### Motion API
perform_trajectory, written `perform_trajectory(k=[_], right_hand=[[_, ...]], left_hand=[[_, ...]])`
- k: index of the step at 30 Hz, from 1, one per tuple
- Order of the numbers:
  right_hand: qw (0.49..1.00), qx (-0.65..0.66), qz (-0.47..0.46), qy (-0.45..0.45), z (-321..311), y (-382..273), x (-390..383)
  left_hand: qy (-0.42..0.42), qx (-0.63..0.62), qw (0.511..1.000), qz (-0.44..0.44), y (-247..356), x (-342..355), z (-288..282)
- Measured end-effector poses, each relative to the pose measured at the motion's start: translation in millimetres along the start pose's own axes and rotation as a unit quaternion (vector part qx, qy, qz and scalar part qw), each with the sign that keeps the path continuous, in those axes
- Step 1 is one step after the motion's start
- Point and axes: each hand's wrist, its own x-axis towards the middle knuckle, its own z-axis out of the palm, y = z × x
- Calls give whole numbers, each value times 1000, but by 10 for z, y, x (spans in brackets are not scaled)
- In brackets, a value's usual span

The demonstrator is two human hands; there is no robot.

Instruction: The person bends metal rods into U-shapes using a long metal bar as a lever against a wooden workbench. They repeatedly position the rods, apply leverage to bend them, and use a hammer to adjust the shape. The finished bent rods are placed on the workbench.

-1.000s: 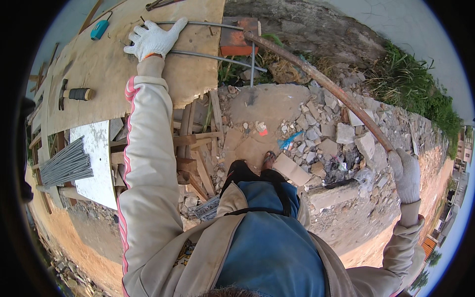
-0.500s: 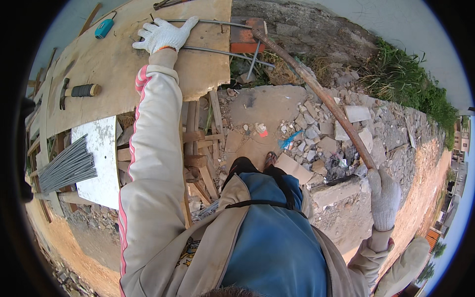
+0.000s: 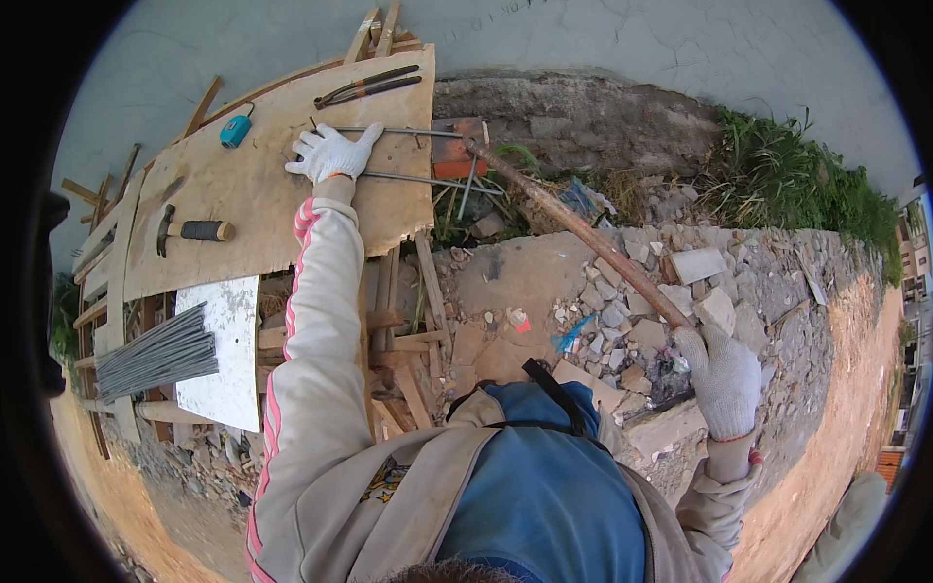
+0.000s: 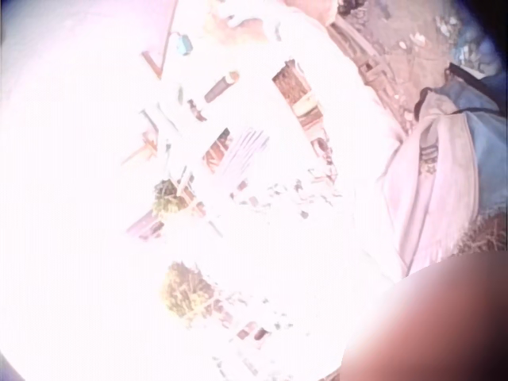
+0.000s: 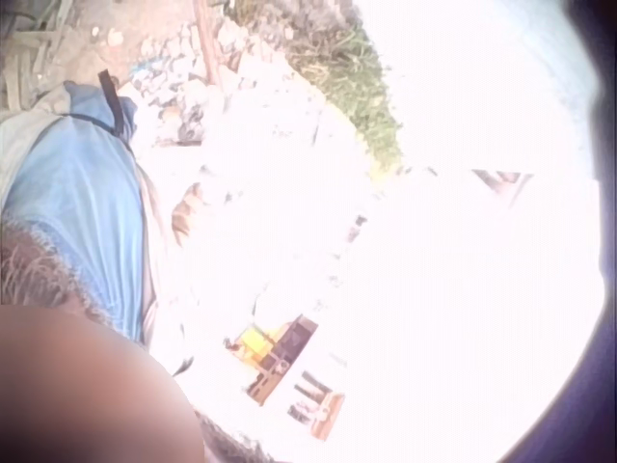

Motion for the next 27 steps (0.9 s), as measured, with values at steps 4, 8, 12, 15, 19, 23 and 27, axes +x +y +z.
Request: perform_trajectory(k=[4,8,12,15,19,23,27], right_hand=[[1000,5,-11,-23,-21,118,81],[999,23,-28,-31,-66,213,184],[996,21,-72,-38,-155,296,295],[993,9,-112,-22,-147,329,313],[991,53,-117,-22,-111,406,349],[989,35,-136,-36,-132,542,549],[990,49,-126,-48,-100,670,749]], left_hand=[[10,2,1000,4,6,-2,5],[10,2,1000,4,-5,-5,21],[21,1,1000,-3,-2,-26,27],[33,-10,999,-6,7,-45,5],[24,-1,1000,-9,19,-50,-25],[27,10,1000,-12,20,-47,-11],[46,6,999,-15,5,-16,46]])
